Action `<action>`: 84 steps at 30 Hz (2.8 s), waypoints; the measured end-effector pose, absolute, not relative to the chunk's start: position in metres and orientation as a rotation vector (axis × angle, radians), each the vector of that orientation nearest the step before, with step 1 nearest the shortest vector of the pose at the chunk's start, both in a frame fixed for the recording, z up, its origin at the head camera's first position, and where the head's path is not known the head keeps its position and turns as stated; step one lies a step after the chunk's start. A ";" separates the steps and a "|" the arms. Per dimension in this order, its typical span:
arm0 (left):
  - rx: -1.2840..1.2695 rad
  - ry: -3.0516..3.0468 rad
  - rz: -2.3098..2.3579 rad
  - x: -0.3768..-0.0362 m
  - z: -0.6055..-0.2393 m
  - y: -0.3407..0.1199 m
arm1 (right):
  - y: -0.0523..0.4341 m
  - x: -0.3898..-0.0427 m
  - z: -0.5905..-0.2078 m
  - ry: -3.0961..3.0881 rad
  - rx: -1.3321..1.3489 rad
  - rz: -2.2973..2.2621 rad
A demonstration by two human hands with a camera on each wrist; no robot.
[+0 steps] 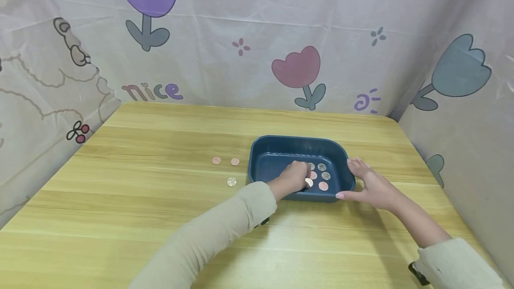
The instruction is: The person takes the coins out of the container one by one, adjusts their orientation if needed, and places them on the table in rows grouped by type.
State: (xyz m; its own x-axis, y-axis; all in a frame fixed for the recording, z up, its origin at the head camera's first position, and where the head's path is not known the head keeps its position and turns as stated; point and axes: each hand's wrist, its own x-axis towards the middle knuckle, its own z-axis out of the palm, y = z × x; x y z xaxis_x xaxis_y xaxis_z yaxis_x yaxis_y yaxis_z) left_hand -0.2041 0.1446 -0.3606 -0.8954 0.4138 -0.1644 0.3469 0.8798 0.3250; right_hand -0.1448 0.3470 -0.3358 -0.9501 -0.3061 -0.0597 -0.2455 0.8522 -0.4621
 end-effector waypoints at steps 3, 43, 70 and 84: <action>0.568 2.809 0.440 -0.204 -0.361 0.144 | 0.347 -0.145 -0.335 2.898 -0.429 -0.687; 0.627 2.488 1.604 -0.200 -0.324 0.023 | 0.348 -0.145 -0.335 2.902 -0.446 -0.681; 0.373 2.623 1.387 -0.204 -0.367 -0.092 | 0.347 -0.144 -0.334 2.882 -0.432 -0.703; 0.282 2.705 1.030 -0.203 -0.372 -0.100 | 0.346 -0.145 -0.335 2.889 -0.435 -0.690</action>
State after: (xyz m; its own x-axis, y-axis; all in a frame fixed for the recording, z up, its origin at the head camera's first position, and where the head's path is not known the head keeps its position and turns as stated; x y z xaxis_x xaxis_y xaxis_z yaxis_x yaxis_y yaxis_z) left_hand -0.2034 -0.1003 -0.3722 -0.9544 0.2596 -0.1472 0.0959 0.7338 0.6726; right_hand -0.1451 0.3462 -0.3345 -0.9485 -0.3093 -0.0679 -0.2452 0.8531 -0.4606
